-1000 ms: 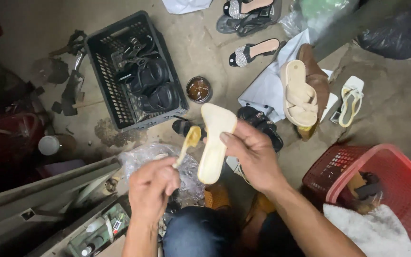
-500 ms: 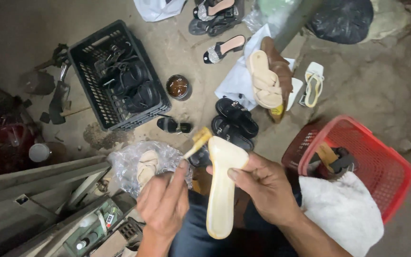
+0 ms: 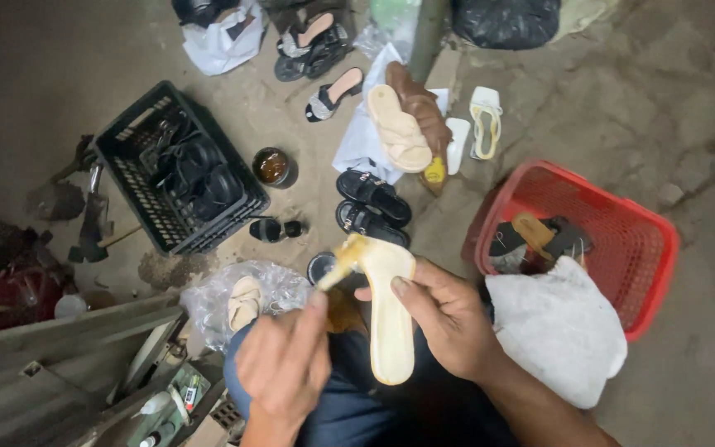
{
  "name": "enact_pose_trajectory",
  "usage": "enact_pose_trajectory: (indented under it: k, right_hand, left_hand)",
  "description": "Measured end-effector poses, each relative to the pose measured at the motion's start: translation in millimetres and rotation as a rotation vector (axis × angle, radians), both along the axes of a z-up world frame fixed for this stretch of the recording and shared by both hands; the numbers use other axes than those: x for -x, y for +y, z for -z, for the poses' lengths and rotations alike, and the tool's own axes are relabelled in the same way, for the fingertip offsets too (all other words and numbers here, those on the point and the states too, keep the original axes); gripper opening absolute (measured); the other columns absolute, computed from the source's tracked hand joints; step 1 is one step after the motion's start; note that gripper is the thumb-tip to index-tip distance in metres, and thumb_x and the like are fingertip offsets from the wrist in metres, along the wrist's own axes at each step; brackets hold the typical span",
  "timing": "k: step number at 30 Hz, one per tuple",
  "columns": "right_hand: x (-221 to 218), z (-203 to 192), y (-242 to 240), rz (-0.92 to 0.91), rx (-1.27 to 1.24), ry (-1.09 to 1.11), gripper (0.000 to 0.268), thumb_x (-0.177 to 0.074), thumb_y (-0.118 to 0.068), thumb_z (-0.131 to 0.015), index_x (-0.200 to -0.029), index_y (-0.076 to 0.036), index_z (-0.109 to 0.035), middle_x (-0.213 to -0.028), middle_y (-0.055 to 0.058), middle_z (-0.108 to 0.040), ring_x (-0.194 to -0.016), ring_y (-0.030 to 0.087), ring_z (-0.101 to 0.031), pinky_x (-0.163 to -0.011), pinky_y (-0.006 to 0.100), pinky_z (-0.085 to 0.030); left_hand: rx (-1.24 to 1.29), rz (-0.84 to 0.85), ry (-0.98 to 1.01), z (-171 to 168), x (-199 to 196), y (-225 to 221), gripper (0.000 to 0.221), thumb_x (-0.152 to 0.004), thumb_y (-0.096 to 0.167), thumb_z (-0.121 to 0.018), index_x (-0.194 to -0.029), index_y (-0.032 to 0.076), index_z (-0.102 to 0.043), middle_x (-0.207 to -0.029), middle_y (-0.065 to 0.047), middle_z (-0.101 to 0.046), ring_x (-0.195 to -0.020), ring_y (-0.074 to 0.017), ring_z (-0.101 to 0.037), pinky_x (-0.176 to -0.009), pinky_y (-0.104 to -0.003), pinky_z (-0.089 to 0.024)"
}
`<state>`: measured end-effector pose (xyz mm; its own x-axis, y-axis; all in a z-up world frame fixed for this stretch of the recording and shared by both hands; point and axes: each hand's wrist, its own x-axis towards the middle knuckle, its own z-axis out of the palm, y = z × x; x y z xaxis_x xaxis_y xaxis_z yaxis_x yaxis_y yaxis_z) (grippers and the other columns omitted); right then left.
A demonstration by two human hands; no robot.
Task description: Applying adhesive to a sandal component using a small wooden applicator as part of a shoe repair process.
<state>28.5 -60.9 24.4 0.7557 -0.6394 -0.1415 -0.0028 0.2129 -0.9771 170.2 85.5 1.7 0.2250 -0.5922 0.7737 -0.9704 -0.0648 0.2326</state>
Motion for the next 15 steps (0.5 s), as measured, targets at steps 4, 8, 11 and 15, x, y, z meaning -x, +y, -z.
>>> enact_pose_trajectory:
  k: [4,8,11,15]
  right_hand:
    - [22,-4,0,0.029,0.082,-0.063,0.03,-0.103,-0.015,-0.053,-0.122,0.003,-0.068,-0.111,0.014,-0.081,-0.106,0.017,-0.075,-0.095,0.03,-0.06]
    - [44,-4,3,0.091,0.346,0.169,0.028,-0.102,-0.021,-0.054,-0.116,-0.006,-0.073,-0.09,-0.001,-0.074,-0.078,0.004,-0.062,-0.07,0.023,-0.054]
    - [54,-4,3,0.133,0.312,0.202,0.028,-0.101,-0.022,-0.056,-0.117,-0.007,-0.074,-0.084,-0.003,-0.072,-0.073,0.004,-0.059,-0.066,0.023,-0.053]
    - [62,-2,5,0.172,0.402,0.181,0.017,-0.103,-0.015,-0.055,-0.091,-0.008,-0.064,-0.07,-0.003,-0.049,-0.064,0.006,-0.043,-0.058,0.025,-0.042]
  left_hand:
    - [-0.011,0.158,-0.019,-13,30,-18,0.018,-0.099,0.005,-0.064,-0.114,0.002,-0.072,-0.089,-0.015,-0.065,-0.062,-0.0247,-0.052,-0.056,-0.034,-0.043]
    - [-0.006,0.132,-0.055,-10,37,-29,0.02,-0.102,0.006,-0.062,-0.119,0.003,-0.071,-0.088,-0.012,-0.066,-0.062,-0.0228,-0.052,-0.056,-0.034,-0.043]
    - [0.007,0.127,-0.087,-12,49,-29,0.019,-0.101,0.006,-0.063,-0.118,0.004,-0.072,-0.083,-0.01,-0.064,-0.06,-0.0214,-0.048,-0.054,-0.033,-0.04]
    - [0.023,0.179,-0.133,-11,60,-38,0.016,-0.101,0.005,-0.066,-0.114,0.002,-0.074,-0.072,-0.008,-0.056,-0.054,-0.0172,-0.04,-0.047,-0.033,-0.031]
